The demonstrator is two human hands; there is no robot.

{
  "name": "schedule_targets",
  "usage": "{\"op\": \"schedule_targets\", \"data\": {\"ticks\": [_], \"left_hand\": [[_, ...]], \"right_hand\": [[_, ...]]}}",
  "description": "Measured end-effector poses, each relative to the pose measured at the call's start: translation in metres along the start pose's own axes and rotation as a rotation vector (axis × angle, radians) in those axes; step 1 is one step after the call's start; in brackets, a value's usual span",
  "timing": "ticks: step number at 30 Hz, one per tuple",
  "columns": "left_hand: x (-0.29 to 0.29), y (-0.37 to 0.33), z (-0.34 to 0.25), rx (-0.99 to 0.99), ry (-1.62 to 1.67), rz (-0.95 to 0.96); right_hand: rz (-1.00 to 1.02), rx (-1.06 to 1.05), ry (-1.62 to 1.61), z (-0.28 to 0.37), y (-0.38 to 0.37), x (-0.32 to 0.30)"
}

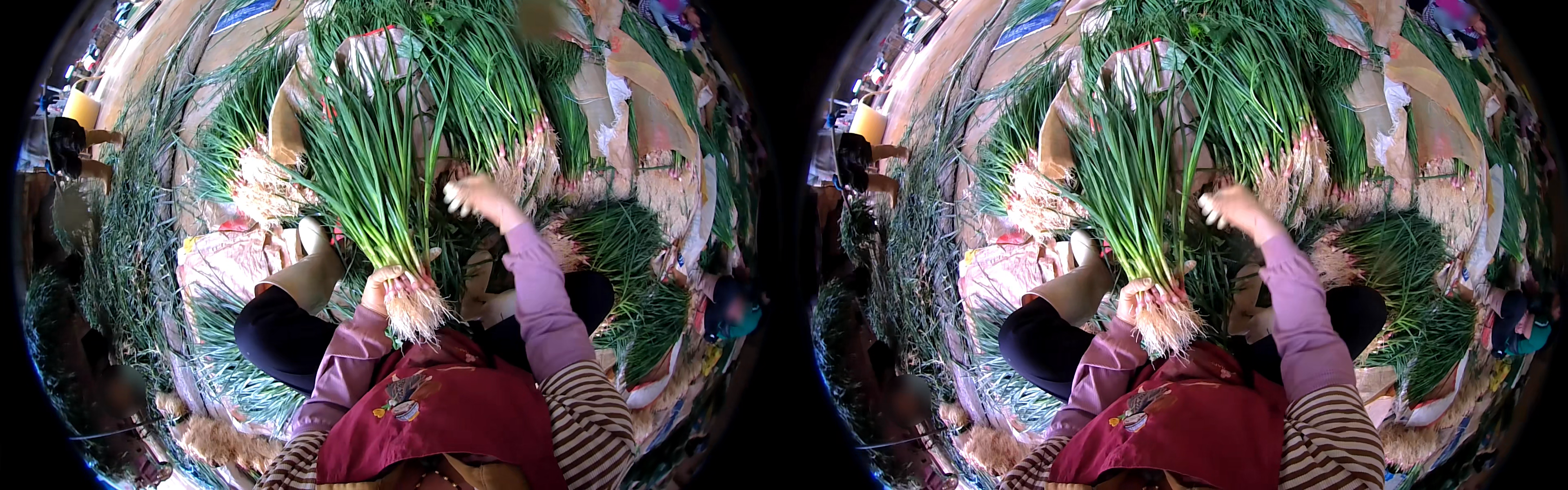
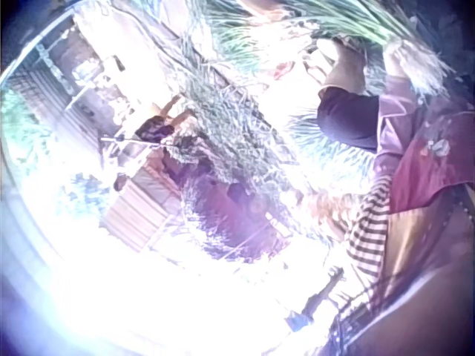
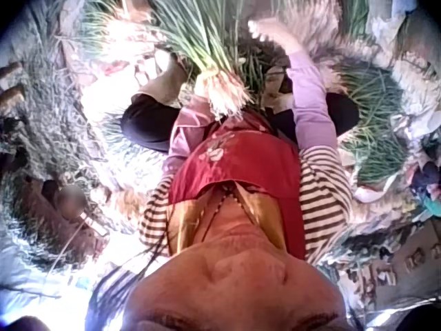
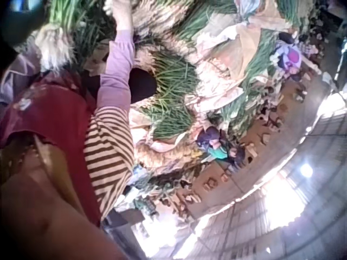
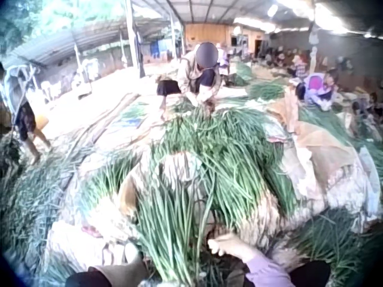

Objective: The person gathers stalks of green onions by hand, organizes them into a large bundle, and then secures the bundle with a rubber band.

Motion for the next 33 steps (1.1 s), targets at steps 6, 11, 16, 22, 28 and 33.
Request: {"op": "schedule_targets", "data": {"ticks": [6, 11, 16, 22, 28, 33], "left_hand": [[-0.019, 0.004, 0.007, -0.079, -0.030, -0.026], [-0.025, 0.001, 0.014, -0.091, 0.001, -0.047], [-0.028, 0.001, 0.015, -0.096, -0.027, -0.088], [-0.014, 0.006, -0.004, 0.059, -0.025, 0.035], [0.006, 0.015, -0.022, 0.243, -0.049, 0.196], [-0.023, 0.017, -0.022, 0.206, -0.148, 0.132]], "right_hand": [[0.091, -0.150, -0.111, -0.025, 0.010, 0.088], [0.018, -0.068, 0.150, -0.040, 0.003, 0.071], [0.171, -0.021, -0.282, -0.024, 0.018, 0.098], [-0.311, -0.298, -0.017, -0.047, 0.023, 0.068], [-0.629, 0.016, 0.723, -0.022, 0.040, -0.026], [-0.946, 0.348, 0.669, -0.051, 0.014, -0.110]]}}
Point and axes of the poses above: each hand's wrist, its own y-axis away from the middle knuckle, its own x-axis out of the palm, z = x × y, the point moved 9 cm from there along -y, towards the middle knuckle, and after that the axes turned 4 degrees about z, right-handed, at the moved point
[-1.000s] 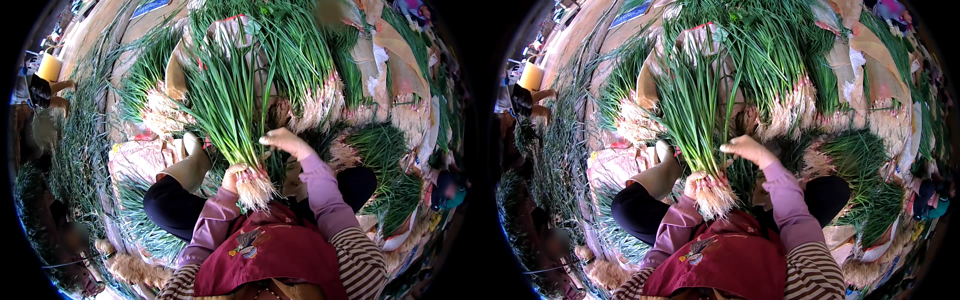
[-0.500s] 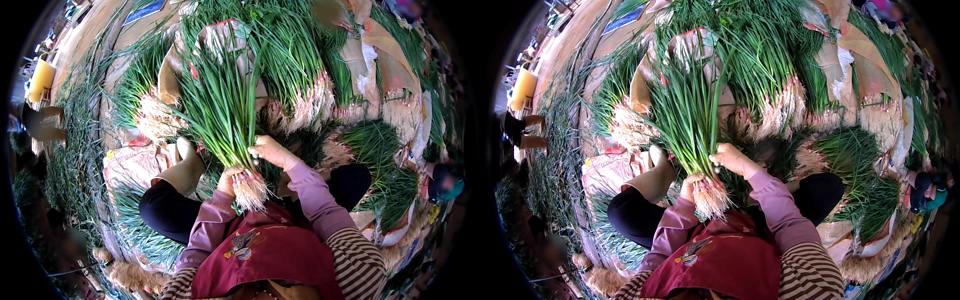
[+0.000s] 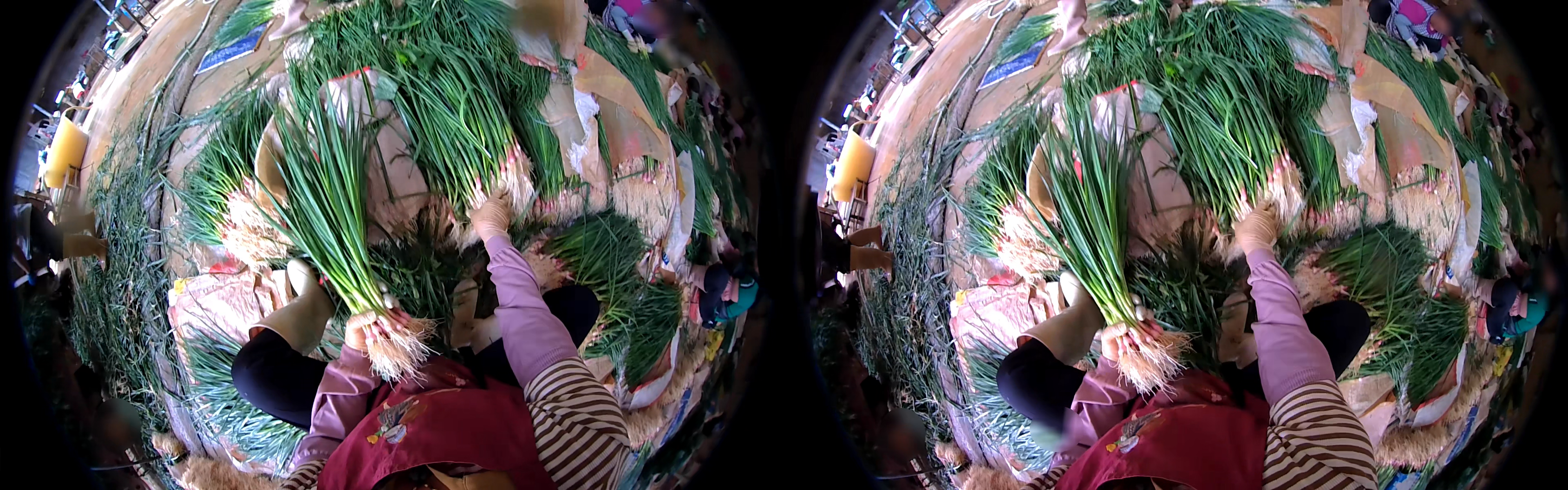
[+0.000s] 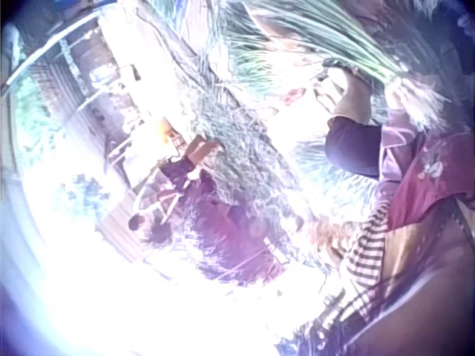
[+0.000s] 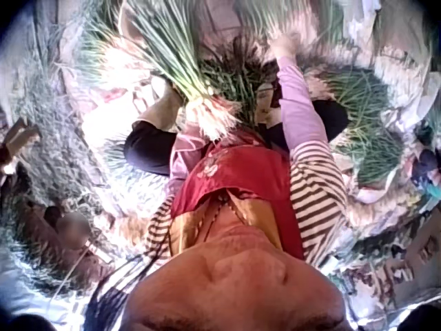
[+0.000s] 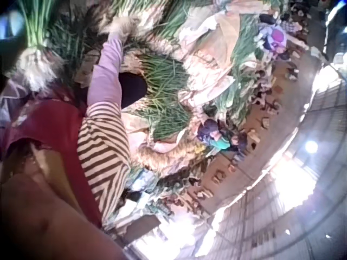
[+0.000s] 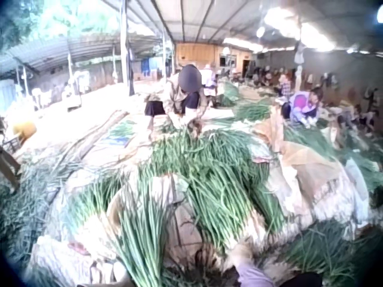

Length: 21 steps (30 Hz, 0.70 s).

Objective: The person gathers stalks of green onions by hand, organizes them into a large bundle, and then secures the bundle with a rubber band.

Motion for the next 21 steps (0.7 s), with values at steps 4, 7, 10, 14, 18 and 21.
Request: {"op": "schedule_targets", "data": {"ticks": [4, 7, 10, 14, 18, 21], "left_hand": [[0.000, 0.001, -0.011, 0.089, 0.108, -0.077], [0.025, -0.006, -0.027, 0.201, 0.212, 0.042], [0.038, 0.000, -0.050, 0.293, 0.061, 0.071], [0.046, -0.007, -0.048, 0.225, 0.002, 0.061], [0.032, -0.004, -0.037, 0.117, 0.034, 0.005], [0.021, 0.004, -0.039, 0.171, 0.114, 0.039]], "right_hand": [[0.181, -0.018, -0.482, -0.006, -0.034, 0.003], [0.174, -0.373, -0.857, 0.019, -0.037, -0.032], [0.260, -0.476, -0.953, 0.092, 0.042, -0.119], [0.515, -0.435, -0.900, 0.091, 0.054, -0.075], [0.634, 0.029, -1.320, 0.023, 0.005, 0.005], [0.452, 0.100, -1.457, 0.003, 0.008, -0.011]]}}
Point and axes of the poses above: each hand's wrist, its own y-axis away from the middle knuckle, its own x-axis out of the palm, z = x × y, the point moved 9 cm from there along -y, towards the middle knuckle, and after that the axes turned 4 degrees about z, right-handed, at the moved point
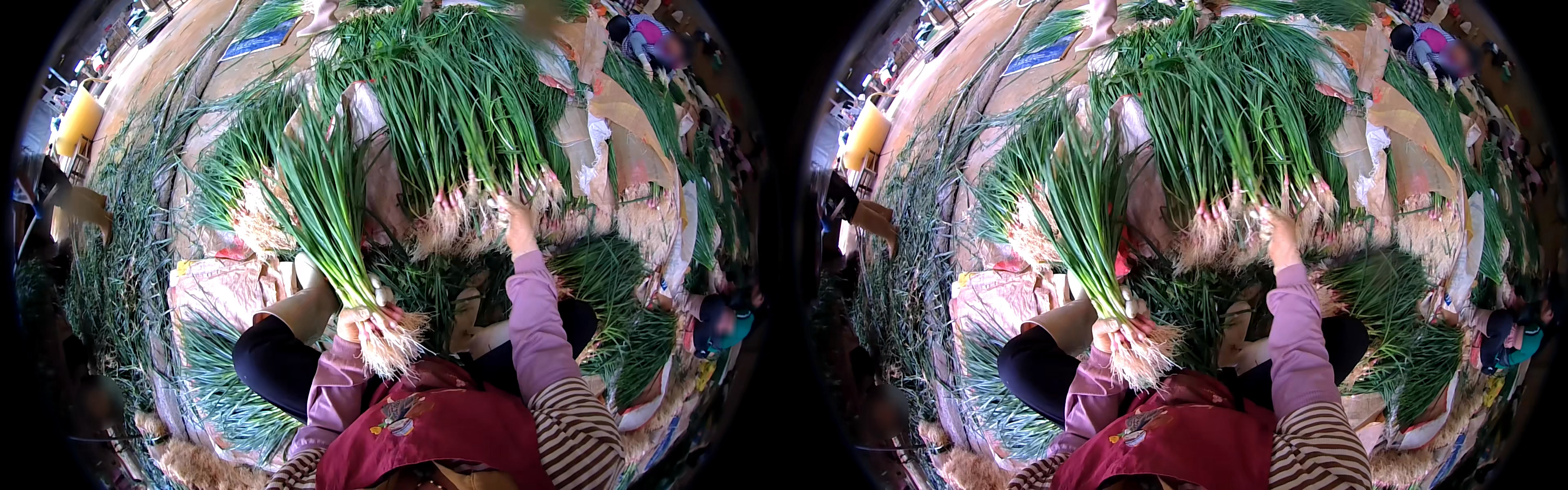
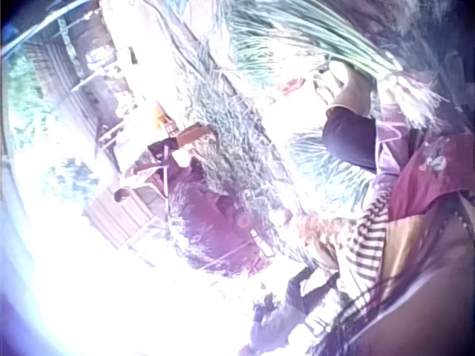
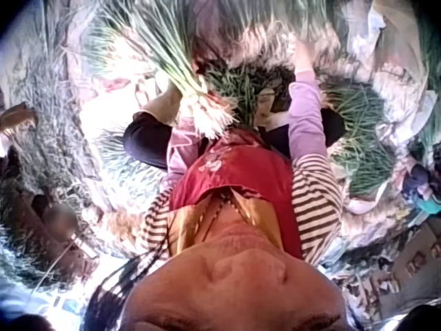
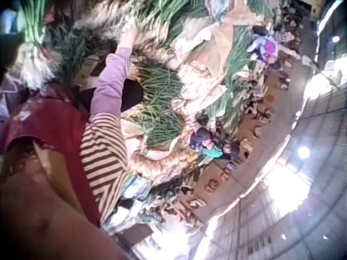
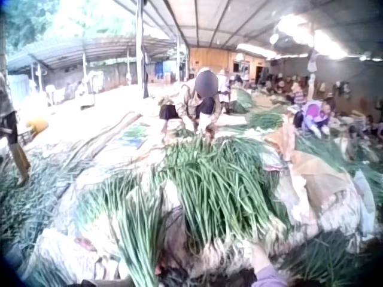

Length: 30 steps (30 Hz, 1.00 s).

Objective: The person gathers stalks of green onions by hand, organizes them into a large bundle, and then secures the bundle with a rubber band.

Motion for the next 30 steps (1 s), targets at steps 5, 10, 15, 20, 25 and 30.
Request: {"op": "schedule_targets", "data": {"ticks": [5, 10, 15, 20, 25, 30], "left_hand": [[0.010, -0.004, -0.001, -0.023, -0.028, 0.021], [0.004, -0.003, 0.013, -0.087, 0.004, -0.135], [-0.003, -0.007, 0.036, -0.263, 0.074, -0.176], [-0.006, -0.008, 0.036, -0.202, 0.042, -0.130], [-0.025, -0.001, 0.058, -0.357, 0.097, -0.168], [-0.034, -0.004, 0.061, -0.325, 0.096, -0.254]], "right_hand": [[-0.324, -0.496, 0.978, 0.026, 0.005, -0.050], [0.008, -0.442, 1.060, 0.022, 0.033, 0.089], [0.059, -0.220, 1.504, -0.005, -0.008, 0.118], [0.552, -0.251, 0.675, -0.048, 0.077, 0.115], [0.747, -0.143, 0.714, -0.087, 0.156, 0.123], [0.606, -0.003, 0.483, -0.076, 0.125, 0.137]]}}
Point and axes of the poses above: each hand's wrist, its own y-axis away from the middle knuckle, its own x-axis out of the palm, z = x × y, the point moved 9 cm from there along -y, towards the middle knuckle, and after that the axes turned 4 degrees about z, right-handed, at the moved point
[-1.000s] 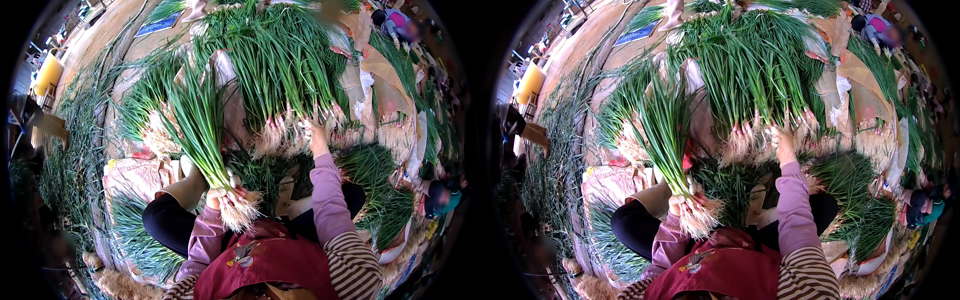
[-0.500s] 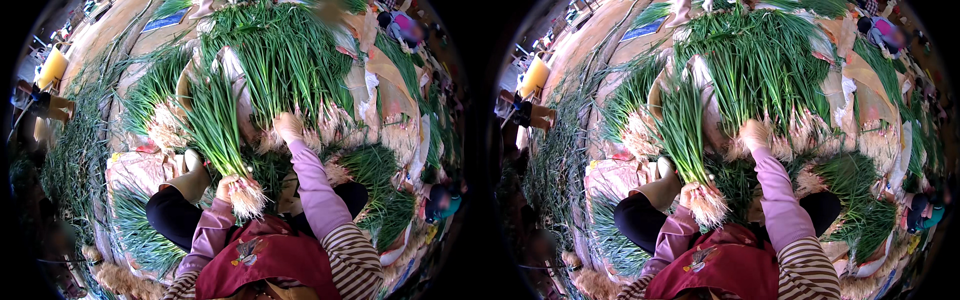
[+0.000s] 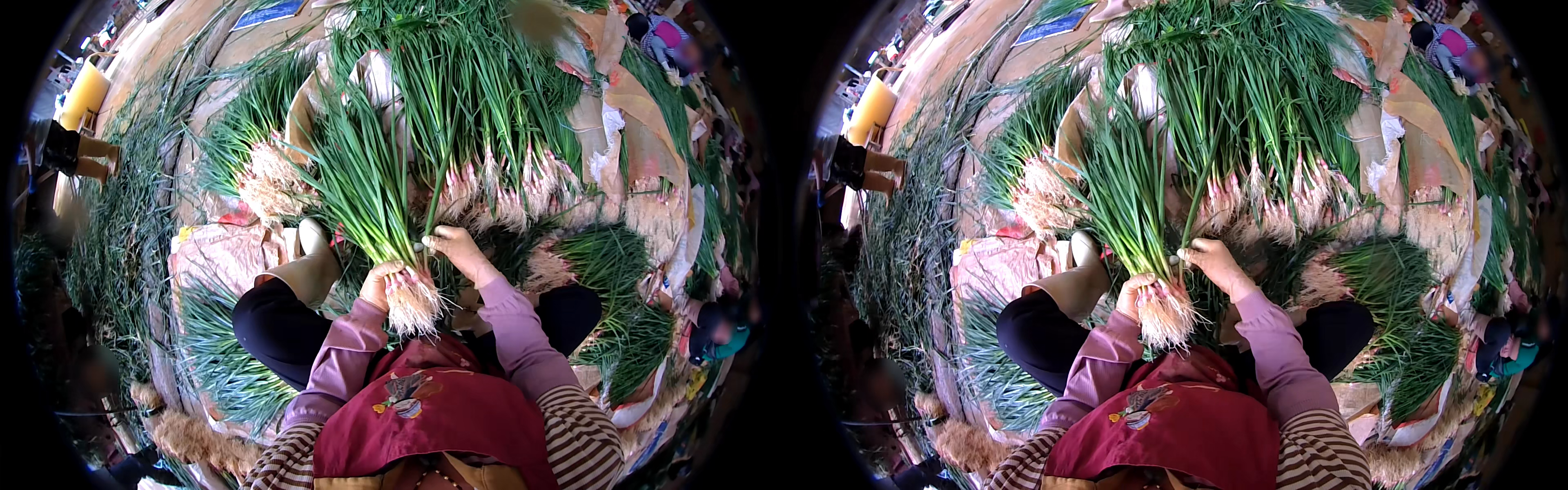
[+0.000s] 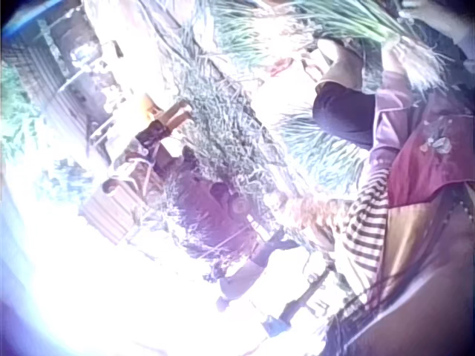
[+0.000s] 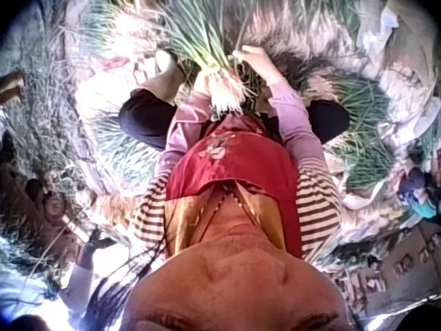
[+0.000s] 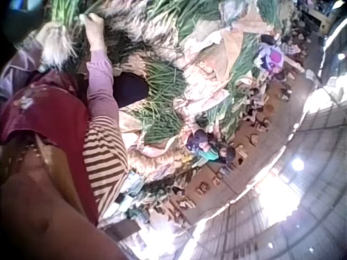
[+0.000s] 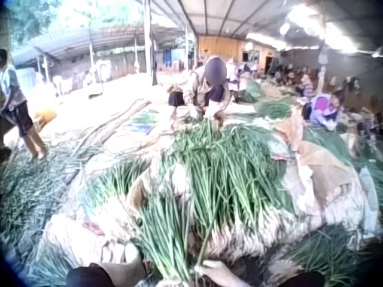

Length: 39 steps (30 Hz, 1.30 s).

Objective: The person gathers stalks of green onions by hand, organizes them into a large bundle, and then secures the bundle with a rubber band.

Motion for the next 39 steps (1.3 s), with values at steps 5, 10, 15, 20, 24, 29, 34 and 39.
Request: {"op": "schedule_targets", "data": {"ticks": [5, 10, 15, 20, 24, 29, 34, 39], "left_hand": [[0.007, 0.006, 0.006, -0.082, 0.001, 0.058], [0.032, 0.014, -0.014, 0.155, -0.051, 0.134], [0.051, 0.024, -0.027, 0.317, 0.051, 0.409], [0.026, 0.019, -0.024, 0.177, 0.041, 0.208], [0.022, 0.011, -0.021, 0.133, 0.074, 0.095], [0.015, 0.006, -0.010, 0.061, 0.036, 0.115], [0.010, 0.003, 0.000, 0.017, 0.059, 0.029], [-0.008, 0.002, -0.008, 0.060, -0.005, -0.071]], "right_hand": [[-0.073, -0.086, -0.170, -0.006, 0.002, 0.020], [-0.262, -0.200, 0.262, -0.002, 0.000, 0.017], [0.155, 0.197, 1.248, -0.018, -0.027, -0.009], [-0.432, -0.093, 1.248, 0.070, -0.059, -0.055], [-0.399, 0.076, 1.642, 0.048, -0.085, -0.077], [-0.060, -0.257, 0.986, 0.060, 0.006, 0.002], [-0.181, 0.005, 0.405, 0.000, 0.000, -0.033], [0.158, 0.057, -0.338, -0.011, -0.026, 0.002]]}}
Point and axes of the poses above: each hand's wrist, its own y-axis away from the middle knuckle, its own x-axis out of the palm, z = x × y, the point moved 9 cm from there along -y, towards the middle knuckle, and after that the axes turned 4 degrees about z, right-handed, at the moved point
